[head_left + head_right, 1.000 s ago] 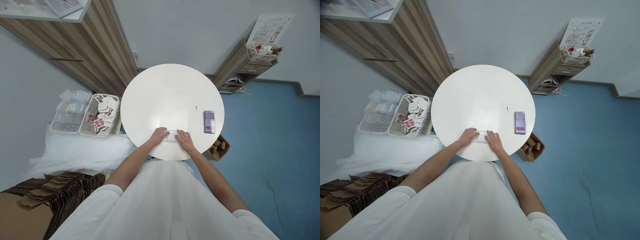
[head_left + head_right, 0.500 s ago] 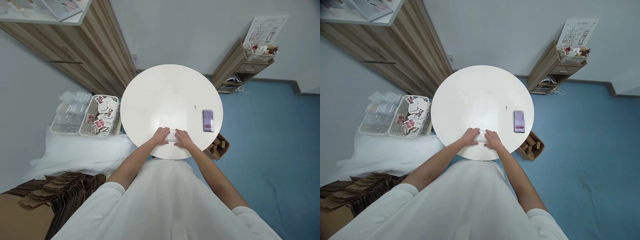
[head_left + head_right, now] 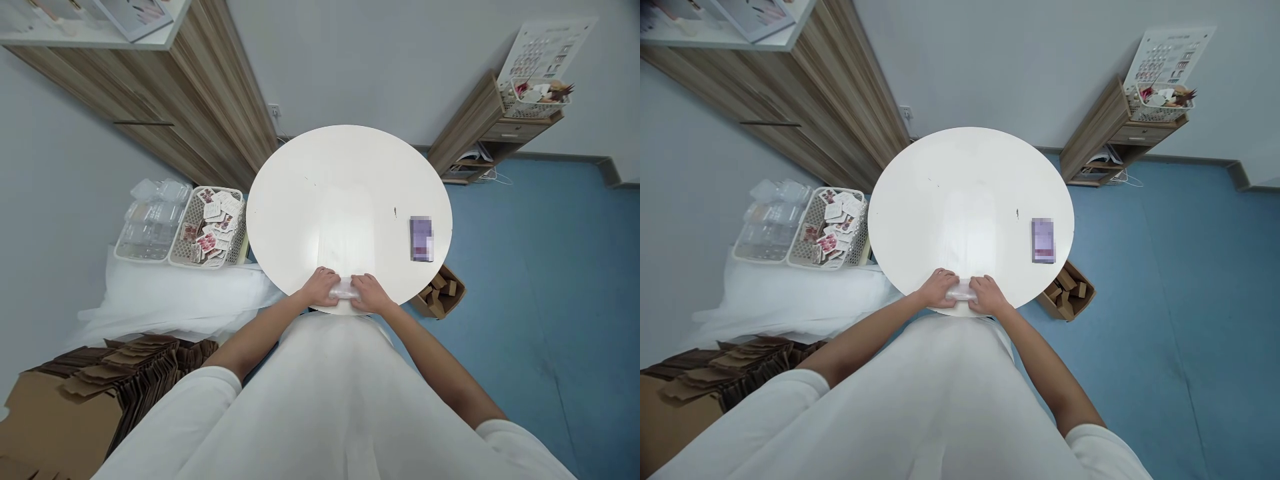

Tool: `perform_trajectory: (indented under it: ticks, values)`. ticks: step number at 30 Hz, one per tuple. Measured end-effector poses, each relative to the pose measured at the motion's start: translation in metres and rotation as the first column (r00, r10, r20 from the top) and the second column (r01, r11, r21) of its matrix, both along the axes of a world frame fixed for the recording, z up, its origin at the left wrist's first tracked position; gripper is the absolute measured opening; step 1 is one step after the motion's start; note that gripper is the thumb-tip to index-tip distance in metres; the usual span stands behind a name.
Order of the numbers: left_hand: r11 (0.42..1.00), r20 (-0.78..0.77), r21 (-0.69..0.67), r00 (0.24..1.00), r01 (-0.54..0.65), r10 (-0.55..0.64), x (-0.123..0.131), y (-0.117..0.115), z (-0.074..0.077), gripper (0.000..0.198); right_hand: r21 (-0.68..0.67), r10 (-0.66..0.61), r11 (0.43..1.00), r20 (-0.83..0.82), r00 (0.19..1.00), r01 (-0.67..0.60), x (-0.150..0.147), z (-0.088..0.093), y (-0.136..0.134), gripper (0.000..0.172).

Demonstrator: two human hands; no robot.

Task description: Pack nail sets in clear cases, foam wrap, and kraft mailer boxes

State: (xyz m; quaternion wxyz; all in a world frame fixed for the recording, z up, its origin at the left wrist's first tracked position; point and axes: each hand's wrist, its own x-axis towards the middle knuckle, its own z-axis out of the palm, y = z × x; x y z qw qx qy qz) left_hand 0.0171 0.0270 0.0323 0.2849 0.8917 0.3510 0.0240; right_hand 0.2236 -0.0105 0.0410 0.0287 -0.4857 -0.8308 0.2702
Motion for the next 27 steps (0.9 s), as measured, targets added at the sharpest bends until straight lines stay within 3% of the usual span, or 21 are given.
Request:
perform_trajectory:
  ticks: [6,11,14,19,23,27]
  values:
    - [0.997,0.009,-0.057,0.999,-0.045,0.045,-0.003,0.006,0.005,0.036,-0.036,-0.041,0.999,-0.047,0.998,0.039,0.004,0.003,0.007,0.028]
    - [0.976,-0.025,-0.186,0.994,-0.11,0.107,-0.001,0.022,0.012,0.032,-0.029,-0.141,0.99,-0.075,0.987,0.139,0.008,0.006,0.023,0.024]
    - [0.921,-0.047,-0.348,0.985,-0.175,0.169,-0.001,0.032,0.015,0.039,-0.129,-0.17,0.979,-0.075,0.983,0.16,0.009,0.012,0.035,0.027]
    - [0.775,-0.021,-0.546,0.93,-0.318,0.366,-0.008,0.04,0.012,0.045,-0.282,-0.245,0.936,-0.097,0.965,0.209,0.009,0.015,0.05,0.03]
    - [0.7,0.021,-0.596,0.864,-0.393,0.502,-0.019,0.043,0.003,0.043,-0.333,-0.351,0.891,-0.075,0.933,0.308,0.009,0.008,0.057,0.03]
    - [0.692,-0.011,-0.529,0.819,-0.492,0.574,-0.025,0.042,-0.01,0.034,-0.389,-0.423,0.838,-0.019,0.906,0.383,0.01,0.002,0.063,0.031]
